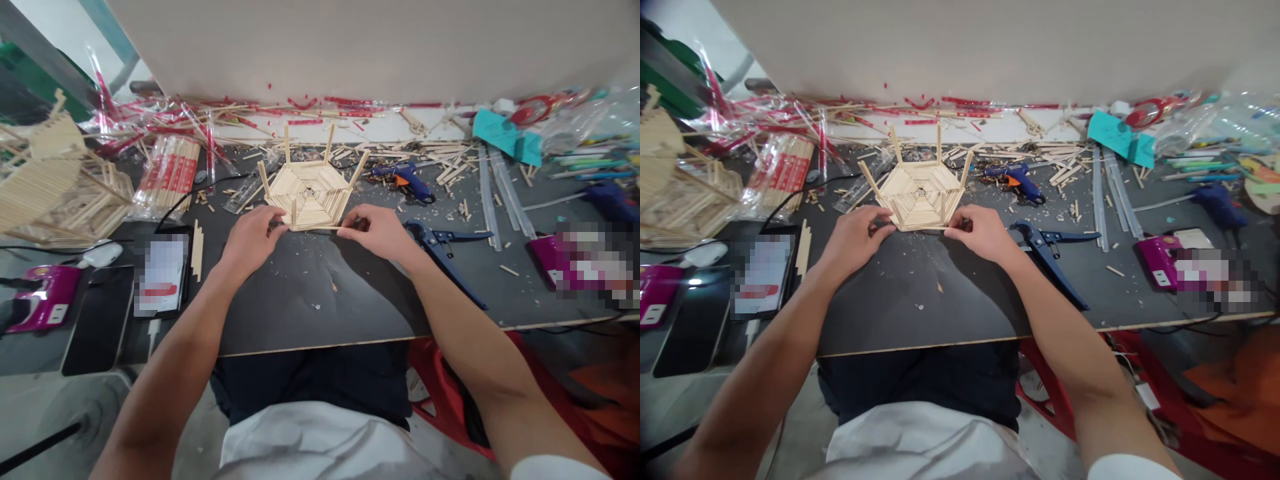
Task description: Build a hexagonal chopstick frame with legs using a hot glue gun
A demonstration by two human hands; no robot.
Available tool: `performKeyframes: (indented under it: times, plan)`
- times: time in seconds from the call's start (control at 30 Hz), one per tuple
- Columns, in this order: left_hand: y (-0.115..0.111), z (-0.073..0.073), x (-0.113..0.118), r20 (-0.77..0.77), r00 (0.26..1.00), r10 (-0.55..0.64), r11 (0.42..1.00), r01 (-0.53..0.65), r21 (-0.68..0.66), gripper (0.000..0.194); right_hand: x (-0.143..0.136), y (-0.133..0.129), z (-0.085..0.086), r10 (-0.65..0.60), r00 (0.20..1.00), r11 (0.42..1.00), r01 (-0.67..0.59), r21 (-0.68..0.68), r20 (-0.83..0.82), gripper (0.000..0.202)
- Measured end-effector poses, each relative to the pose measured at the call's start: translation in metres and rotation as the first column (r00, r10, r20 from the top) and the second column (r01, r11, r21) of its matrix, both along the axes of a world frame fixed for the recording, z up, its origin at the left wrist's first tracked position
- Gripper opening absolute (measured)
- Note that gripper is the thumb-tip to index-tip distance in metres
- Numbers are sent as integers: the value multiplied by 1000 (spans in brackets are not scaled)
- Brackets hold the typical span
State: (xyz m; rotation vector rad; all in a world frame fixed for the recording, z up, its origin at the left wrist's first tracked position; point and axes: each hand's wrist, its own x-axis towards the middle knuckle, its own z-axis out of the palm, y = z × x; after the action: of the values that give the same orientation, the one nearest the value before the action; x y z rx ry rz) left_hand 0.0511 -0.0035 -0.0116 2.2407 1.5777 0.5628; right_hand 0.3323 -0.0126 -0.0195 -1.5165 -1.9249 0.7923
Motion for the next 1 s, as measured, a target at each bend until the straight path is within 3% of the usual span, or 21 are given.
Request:
performKeyframes:
  times: [0.13,0.3,0.57,0.67,0.8,0.9,1.0]
  plan:
    - [-7,8,0,-143,990,-15,998,6,-63,17,6,-2,4,88,988,996,-86,-20,129,10]
    - [-18,14,1,-240,968,-74,996,61,-61,18,5,1,-4,86,993,996,-86,-9,86,14]
    - [-54,32,-9,-392,919,-48,998,28,-56,18,7,2,-1,241,957,970,-240,-25,162,9]
    - [-36,35,-22,-383,923,38,999,-48,-18,17,8,1,2,266,943,964,-261,-53,198,8]
    - [18,31,-35,-410,861,302,950,-307,56,23,7,1,4,270,940,963,-264,-57,210,8]
    - [52,27,-37,-438,825,357,922,-388,22,38,6,0,5,264,945,964,-258,-58,192,8]
    - [69,24,-38,-463,806,368,911,-412,6,33,7,0,4,275,943,961,-272,-45,187,8]
